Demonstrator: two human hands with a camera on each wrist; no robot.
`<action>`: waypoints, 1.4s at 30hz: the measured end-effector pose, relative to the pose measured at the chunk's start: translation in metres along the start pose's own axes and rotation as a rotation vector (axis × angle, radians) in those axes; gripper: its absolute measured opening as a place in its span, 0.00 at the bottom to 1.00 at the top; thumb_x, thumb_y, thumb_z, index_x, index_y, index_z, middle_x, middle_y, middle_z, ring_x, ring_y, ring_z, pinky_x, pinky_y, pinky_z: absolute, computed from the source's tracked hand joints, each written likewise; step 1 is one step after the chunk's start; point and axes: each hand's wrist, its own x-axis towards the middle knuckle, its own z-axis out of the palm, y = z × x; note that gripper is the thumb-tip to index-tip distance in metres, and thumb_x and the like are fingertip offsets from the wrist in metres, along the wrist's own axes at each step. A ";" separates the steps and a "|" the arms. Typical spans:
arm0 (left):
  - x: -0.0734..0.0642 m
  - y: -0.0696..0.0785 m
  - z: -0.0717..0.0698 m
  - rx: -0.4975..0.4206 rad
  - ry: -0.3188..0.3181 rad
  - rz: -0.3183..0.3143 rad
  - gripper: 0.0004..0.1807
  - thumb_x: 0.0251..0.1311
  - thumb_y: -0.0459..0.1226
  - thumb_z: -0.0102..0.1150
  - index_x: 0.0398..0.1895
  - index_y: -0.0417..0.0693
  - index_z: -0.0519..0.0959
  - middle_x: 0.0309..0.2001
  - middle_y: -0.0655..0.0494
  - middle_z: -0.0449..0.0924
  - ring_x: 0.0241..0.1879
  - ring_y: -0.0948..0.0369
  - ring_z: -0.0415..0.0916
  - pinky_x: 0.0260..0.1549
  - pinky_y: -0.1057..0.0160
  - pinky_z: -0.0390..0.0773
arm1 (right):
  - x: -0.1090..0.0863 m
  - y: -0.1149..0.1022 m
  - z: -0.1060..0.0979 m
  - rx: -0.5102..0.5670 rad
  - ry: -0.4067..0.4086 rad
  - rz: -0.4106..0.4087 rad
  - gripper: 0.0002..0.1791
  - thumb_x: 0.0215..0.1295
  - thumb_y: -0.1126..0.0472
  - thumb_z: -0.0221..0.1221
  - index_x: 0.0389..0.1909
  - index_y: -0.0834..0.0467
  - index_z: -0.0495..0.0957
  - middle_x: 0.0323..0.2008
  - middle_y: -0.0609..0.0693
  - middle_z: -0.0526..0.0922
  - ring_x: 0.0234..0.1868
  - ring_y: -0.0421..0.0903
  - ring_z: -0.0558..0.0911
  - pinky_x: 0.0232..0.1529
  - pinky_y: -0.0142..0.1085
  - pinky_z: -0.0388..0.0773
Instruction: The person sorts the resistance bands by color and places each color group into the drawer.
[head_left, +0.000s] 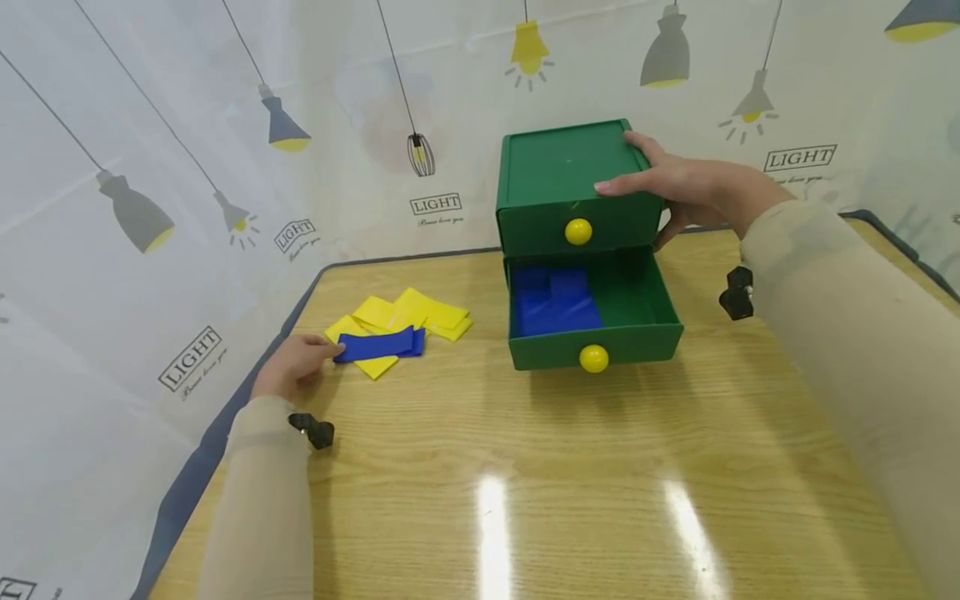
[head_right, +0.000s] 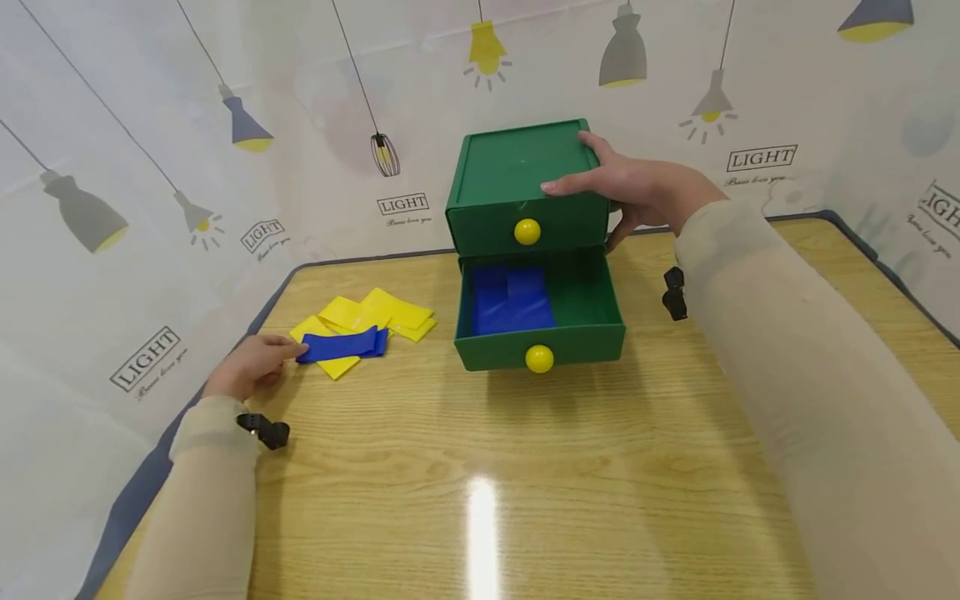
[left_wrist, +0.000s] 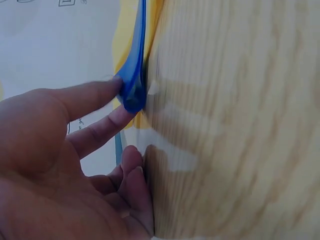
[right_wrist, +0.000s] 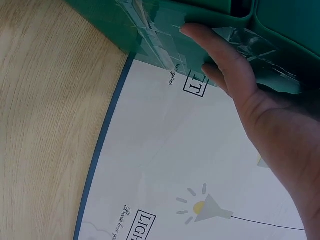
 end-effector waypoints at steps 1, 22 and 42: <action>0.000 0.002 0.000 0.004 0.003 -0.001 0.20 0.74 0.53 0.61 0.52 0.46 0.78 0.19 0.66 0.62 0.24 0.63 0.65 0.32 0.63 0.68 | -0.001 0.000 0.000 0.001 -0.003 -0.002 0.65 0.70 0.32 0.63 0.74 0.16 0.11 0.86 0.52 0.20 0.86 0.69 0.47 0.61 0.72 0.78; -0.034 0.021 0.007 -0.331 0.326 0.211 0.15 0.73 0.49 0.65 0.51 0.50 0.79 0.36 0.73 0.79 0.44 0.65 0.77 0.45 0.64 0.82 | 0.003 0.006 -0.001 0.009 -0.013 -0.015 0.65 0.67 0.31 0.66 0.72 0.11 0.14 0.86 0.50 0.19 0.86 0.68 0.45 0.62 0.71 0.78; -0.131 0.145 0.013 -0.258 0.416 0.606 0.12 0.76 0.41 0.64 0.55 0.47 0.87 0.50 0.55 0.87 0.54 0.62 0.79 0.61 0.58 0.77 | 0.006 0.007 -0.002 0.005 0.006 -0.001 0.65 0.65 0.30 0.67 0.72 0.10 0.15 0.86 0.51 0.19 0.86 0.70 0.46 0.60 0.70 0.80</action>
